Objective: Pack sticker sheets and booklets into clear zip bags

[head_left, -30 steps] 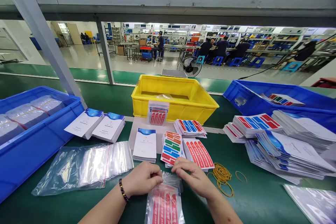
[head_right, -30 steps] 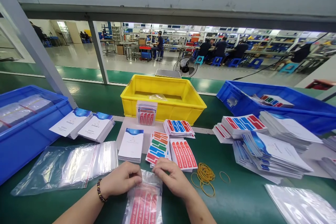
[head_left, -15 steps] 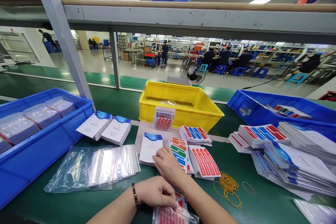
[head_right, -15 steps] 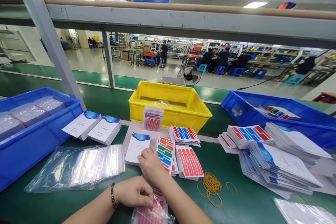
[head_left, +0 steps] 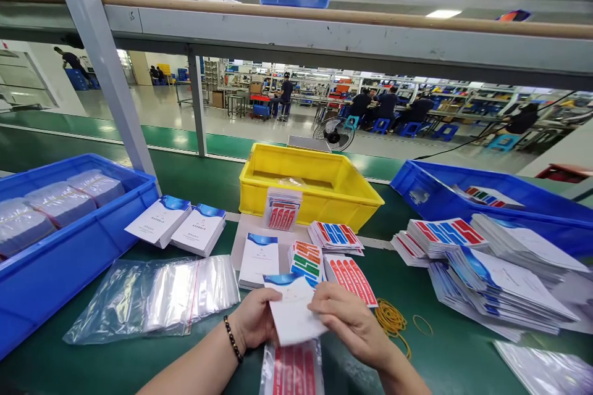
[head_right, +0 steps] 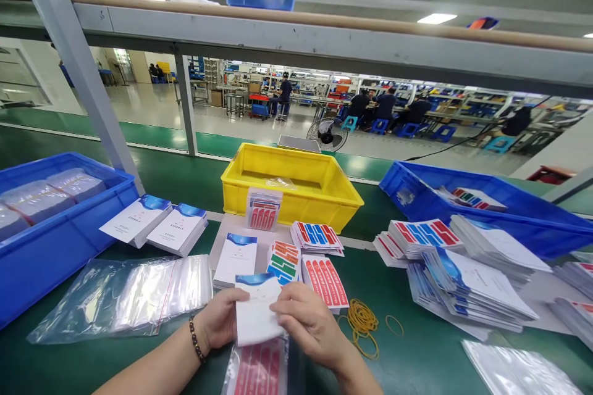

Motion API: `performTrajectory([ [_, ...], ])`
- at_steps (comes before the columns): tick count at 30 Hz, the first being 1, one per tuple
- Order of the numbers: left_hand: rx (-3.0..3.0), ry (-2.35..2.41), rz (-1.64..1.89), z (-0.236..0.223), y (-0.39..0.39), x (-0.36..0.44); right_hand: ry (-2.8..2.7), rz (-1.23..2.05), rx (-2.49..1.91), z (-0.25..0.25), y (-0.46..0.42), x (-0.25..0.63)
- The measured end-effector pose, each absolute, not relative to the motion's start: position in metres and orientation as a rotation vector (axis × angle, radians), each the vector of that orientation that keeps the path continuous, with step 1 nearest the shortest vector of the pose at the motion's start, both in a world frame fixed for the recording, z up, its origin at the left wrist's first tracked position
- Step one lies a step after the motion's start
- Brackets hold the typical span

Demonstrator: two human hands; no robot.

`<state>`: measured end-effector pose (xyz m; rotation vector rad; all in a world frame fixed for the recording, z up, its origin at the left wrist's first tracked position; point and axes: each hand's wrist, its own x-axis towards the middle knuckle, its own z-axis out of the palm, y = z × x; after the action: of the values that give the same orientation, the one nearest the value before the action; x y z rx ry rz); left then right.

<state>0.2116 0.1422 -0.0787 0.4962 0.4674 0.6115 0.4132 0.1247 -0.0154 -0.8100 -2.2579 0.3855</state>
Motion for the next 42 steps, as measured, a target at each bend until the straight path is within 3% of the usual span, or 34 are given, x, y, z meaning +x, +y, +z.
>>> performTrajectory([
  [4,0.612,0.426,0.486,-0.083,0.134,0.208,-2.009,0.069,-1.183,-0.046,0.144,0.421],
  [7,0.703,0.381,0.373,-0.075,0.128,0.207,-2.116,-0.298,-1.352,-0.078,0.16,0.417],
  [10,0.747,0.416,0.343,-0.067,0.124,0.208,-2.211,-0.421,-1.432,-0.097,0.162,0.402],
  [15,0.703,0.5,0.324,-0.069,0.125,0.211,-2.179,-0.369,-1.556,-0.099,0.158,0.389],
  [24,0.406,0.582,0.446,-0.072,0.136,0.214,-1.889,-0.171,-1.094,-0.059,0.147,0.421],
  [32,0.298,0.349,0.565,-0.063,0.145,0.224,-2.367,-0.113,-0.754,-0.03,0.107,0.386],
  [42,0.376,0.697,0.74,-0.072,0.14,0.226,-2.476,0.076,-0.825,-0.037,0.1,0.377],
])
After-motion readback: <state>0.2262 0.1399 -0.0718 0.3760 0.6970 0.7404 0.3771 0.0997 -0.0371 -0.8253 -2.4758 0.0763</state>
